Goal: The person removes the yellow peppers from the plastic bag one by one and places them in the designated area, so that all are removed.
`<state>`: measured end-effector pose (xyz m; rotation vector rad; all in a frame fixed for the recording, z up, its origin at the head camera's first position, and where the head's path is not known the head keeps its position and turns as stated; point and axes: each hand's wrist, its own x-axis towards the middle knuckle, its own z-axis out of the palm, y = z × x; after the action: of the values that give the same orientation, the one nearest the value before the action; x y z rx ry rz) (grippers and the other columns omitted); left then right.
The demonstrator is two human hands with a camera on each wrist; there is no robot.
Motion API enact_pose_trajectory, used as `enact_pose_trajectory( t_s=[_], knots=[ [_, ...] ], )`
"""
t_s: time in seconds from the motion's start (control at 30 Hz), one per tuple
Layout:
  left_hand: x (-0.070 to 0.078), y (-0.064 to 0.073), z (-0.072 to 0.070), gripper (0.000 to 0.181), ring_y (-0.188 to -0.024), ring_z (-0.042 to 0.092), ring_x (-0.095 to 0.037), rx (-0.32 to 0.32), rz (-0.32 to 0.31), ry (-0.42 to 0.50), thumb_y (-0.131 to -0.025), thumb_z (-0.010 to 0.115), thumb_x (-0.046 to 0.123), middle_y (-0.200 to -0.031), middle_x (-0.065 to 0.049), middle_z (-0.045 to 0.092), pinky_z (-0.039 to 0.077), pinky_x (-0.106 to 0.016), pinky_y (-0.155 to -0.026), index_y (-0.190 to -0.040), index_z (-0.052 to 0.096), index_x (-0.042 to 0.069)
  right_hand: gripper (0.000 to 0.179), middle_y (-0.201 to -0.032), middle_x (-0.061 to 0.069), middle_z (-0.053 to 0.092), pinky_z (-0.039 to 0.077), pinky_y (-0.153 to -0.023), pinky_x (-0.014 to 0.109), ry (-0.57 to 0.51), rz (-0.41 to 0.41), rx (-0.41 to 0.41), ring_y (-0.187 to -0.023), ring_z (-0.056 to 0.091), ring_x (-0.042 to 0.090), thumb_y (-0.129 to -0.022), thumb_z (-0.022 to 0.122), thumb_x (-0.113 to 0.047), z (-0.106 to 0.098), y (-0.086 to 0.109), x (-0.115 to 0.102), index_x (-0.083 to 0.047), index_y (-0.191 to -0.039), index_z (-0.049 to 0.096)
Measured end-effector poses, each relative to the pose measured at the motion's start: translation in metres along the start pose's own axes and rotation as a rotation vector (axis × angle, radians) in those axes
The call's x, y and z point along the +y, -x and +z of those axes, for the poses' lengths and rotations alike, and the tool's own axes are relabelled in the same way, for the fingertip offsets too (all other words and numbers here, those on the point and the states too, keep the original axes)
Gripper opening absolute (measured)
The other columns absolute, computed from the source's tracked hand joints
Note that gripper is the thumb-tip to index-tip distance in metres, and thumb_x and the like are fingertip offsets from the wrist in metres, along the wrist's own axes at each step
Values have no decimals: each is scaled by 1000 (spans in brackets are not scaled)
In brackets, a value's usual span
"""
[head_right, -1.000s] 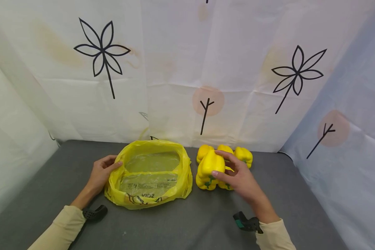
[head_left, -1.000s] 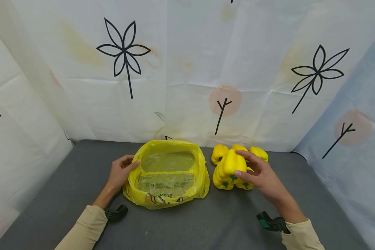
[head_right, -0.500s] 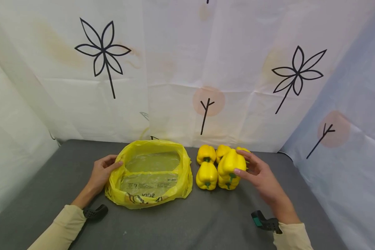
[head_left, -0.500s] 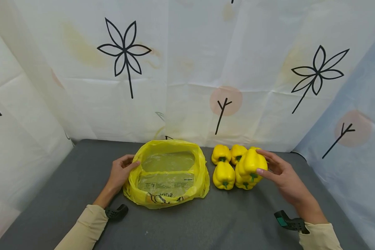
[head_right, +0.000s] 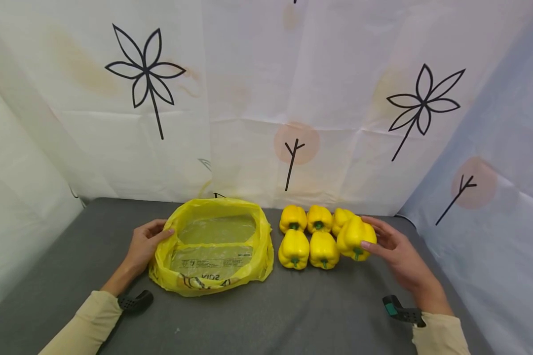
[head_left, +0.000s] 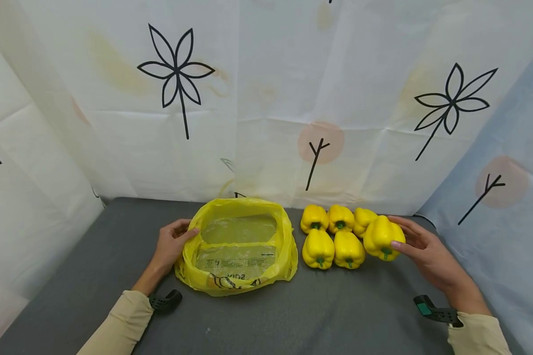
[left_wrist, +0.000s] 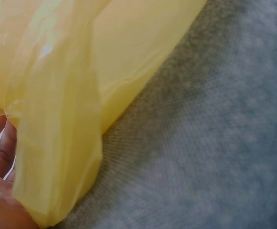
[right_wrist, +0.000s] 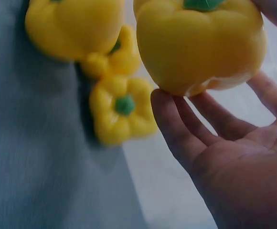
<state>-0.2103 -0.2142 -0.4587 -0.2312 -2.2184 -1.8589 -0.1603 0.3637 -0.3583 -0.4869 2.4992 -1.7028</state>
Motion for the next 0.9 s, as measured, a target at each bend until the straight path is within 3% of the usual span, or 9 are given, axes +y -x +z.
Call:
enact_pose_trajectory(
  t_s=[0.2,0.3,0.43,0.53,0.67,0.9],
  knots=[
    [0,1,-1,30,-84,64,-9,0,4,-10,-99,68,11,-101,-3,68,56,-22,-70,-120,66,-10,56,-141,-18,43,45,-88,14,54,84,-30,-120,48,-7,-107,53,-11,-13,2,20,-12,-159,33],
    [-1,0,0,30,-84,64,-9,-1,8,-13,-99,68,11,-100,-2,67,56,-22,-70,-119,66,-10,57,-147,-10,39,47,-90,20,71,136,-55,-123,44,-6,-107,54,-15,-17,3,30,-11,-159,31],
    [-2,0,-1,30,-84,64,-9,3,7,-17,-99,68,11,-99,0,67,55,-21,-70,-119,66,-10,60,-162,15,24,44,-103,50,76,190,-93,-144,33,29,-106,57,-17,-17,1,40,-8,-159,31],
    [-2,-1,-1,30,-84,64,-9,7,5,-13,-99,69,12,-99,1,67,55,-21,-70,-119,66,-10,61,-164,29,11,31,-103,74,54,205,-122,-145,13,57,-105,58,-16,-16,-1,45,-6,-158,30],
    [-2,-1,-1,30,-85,64,-8,7,-1,-8,-99,69,11,-100,1,67,55,-21,-71,-119,67,-10,61,-164,31,6,21,-103,80,36,214,-148,-144,5,62,-105,57,-14,-15,-3,49,-5,-159,28],
    [-1,-2,0,30,-85,64,-9,10,-12,-14,-98,69,12,-101,0,68,55,-21,-71,-120,67,-8,62,-164,30,5,26,-104,77,42,220,-159,-143,8,62,-106,56,-17,-15,-6,53,-7,-160,27]
  ],
)
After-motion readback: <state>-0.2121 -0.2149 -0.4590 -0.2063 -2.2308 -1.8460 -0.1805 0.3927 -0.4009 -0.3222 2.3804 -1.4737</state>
